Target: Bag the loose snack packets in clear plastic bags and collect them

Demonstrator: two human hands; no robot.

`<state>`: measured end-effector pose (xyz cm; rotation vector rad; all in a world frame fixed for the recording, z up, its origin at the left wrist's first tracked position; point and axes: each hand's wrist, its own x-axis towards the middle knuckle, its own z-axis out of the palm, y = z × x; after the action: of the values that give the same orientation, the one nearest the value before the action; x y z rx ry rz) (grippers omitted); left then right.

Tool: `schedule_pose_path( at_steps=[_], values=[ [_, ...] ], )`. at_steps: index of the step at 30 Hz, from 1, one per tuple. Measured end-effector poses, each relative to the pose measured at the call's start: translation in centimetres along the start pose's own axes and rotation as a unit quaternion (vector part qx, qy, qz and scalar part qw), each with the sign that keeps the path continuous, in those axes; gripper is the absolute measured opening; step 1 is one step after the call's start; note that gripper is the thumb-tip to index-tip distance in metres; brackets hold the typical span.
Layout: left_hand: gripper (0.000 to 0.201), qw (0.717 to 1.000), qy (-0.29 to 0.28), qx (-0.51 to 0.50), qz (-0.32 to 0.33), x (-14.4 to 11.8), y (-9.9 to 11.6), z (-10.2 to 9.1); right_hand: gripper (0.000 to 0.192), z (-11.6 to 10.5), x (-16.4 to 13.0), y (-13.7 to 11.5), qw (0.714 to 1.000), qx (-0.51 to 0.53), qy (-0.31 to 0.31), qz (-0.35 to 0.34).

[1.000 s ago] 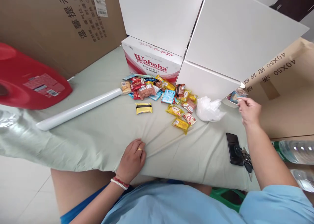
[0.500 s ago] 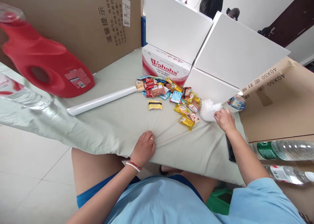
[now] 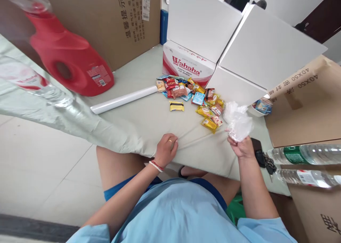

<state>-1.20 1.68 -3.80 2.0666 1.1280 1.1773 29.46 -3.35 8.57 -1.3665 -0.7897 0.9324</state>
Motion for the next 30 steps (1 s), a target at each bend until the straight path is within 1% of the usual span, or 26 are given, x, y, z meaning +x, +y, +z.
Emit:
schedule_pose_path(
  at_steps=[1,2,3,5,7,8,9,11,13,15,16,17,18,19,20,22,24,25,26,28,29,30],
  values=[
    [0.016,0.998,0.006,-0.052,-0.023,-0.1,0.5,0.0,0.038,1.4,-1.1,1.3,0.999,0.013,-0.015,0.03],
    [0.019,0.993,-0.004,-0.112,-0.047,-0.2,1.1,0.1,0.038,2.8,-2.3,2.6,0.998,0.02,-0.03,0.054],
    [0.023,0.98,-0.027,-0.183,-0.073,-0.4,1.7,0.3,0.038,4.0,-3.4,3.9,0.996,0.019,-0.043,0.072],
    [0.035,0.941,-0.069,-0.305,-0.132,-0.9,2.9,0.9,0.039,6.1,-5.5,6.2,0.994,-0.005,-0.067,0.089],
    [0.049,0.906,-0.1,-0.371,-0.175,-1.6,3.5,1.3,0.042,7.6,-7.4,7.9,0.991,-0.039,-0.089,0.089],
    [0.058,0.9,-0.111,-0.382,-0.179,-2.1,3.5,1.3,0.044,8.0,-8.3,8.5,0.99,-0.049,-0.101,0.089],
    [0.066,0.898,-0.121,-0.387,-0.169,-2.6,3.5,1.1,0.047,8.3,-9.0,9.0,0.988,-0.051,-0.112,0.092],
    [0.076,0.901,-0.144,-0.39,-0.125,-3.7,3.1,0.3,0.051,8.5,-10.2,9.9,0.986,-0.031,-0.123,0.111],
    [0.076,0.897,-0.17,-0.398,-0.092,-4.6,2.7,-0.6,0.049,8.4,-11.2,10.5,0.983,-0.002,-0.119,0.139],
    [0.069,0.898,-0.182,-0.389,-0.092,-5.2,2.4,-1.0,0.04,8.4,-11.8,11.0,0.976,0.018,-0.122,0.178],
    [0.059,0.903,-0.177,-0.38,-0.098,-5.3,2.3,-1.1,0.036,8.4,-12.0,11.1,0.971,0.024,-0.131,0.201],
    [0.045,0.906,-0.164,-0.375,-0.106,-5.4,2.2,-0.9,0.033,8.5,-12.2,11.1,0.963,0.028,-0.144,0.225],
    [0.03,0.907,-0.143,-0.378,-0.121,-5.4,2.2,-0.7,0.032,8.6,-12.3,11.1,0.955,0.031,-0.16,0.246],
    [0.021,0.901,-0.112,-0.394,-0.144,-5.3,2.2,-0.5,0.032,8.7,-12.3,11.1,0.948,0.034,-0.174,0.263],
    [0.022,0.887,-0.077,-0.42,-0.177,-5.1,2.2,-0.2,0.032,8.8,-12.4,11.0,0.944,0.039,-0.182,0.272],
    [0.026,0.838,-0.016,-0.483,-0.256,-4.6,2.1,0.1,0.033,8.8,-12.5,10.9,0.942,0.052,-0.181,0.279],
    [0.03,0.788,0.01,-0.527,-0.318,-4.1,2.0,0.0,0.036,8.6,-12.7,11.0,0.941,0.059,-0.174,0.284],
    [0.033,0.772,0.014,-0.539,-0.337,-4.0,2.1,-0.2,0.038,8.3,-12.7,11.1,0.94,0.058,-0.173,0.287],
    [0.035,0.763,0.015,-0.543,-0.35,-3.8,2.2,-0.4,0.042,8.0,-12.8,11.3,0.942,0.053,-0.169,0.286],
    [0.037,0.763,0.021,-0.538,-0.357,-3.6,2.6,-0.9,0.047,7.2,-12.6,11.4,0.957,0.038,-0.132,0.256],
    [0.037,0.767,0.024,-0.534,-0.354,-3.6,2.8,-1.1,0.048,6.7,-12.5,11.3,0.971,0.028,-0.092,0.22],
    [0.038,0.773,0.025,-0.529,-0.349,-3.7,3.1,-1.3,0.047,6.3,-12.3,10.9,0.985,0.014,-0.035,0.17]
  ],
)
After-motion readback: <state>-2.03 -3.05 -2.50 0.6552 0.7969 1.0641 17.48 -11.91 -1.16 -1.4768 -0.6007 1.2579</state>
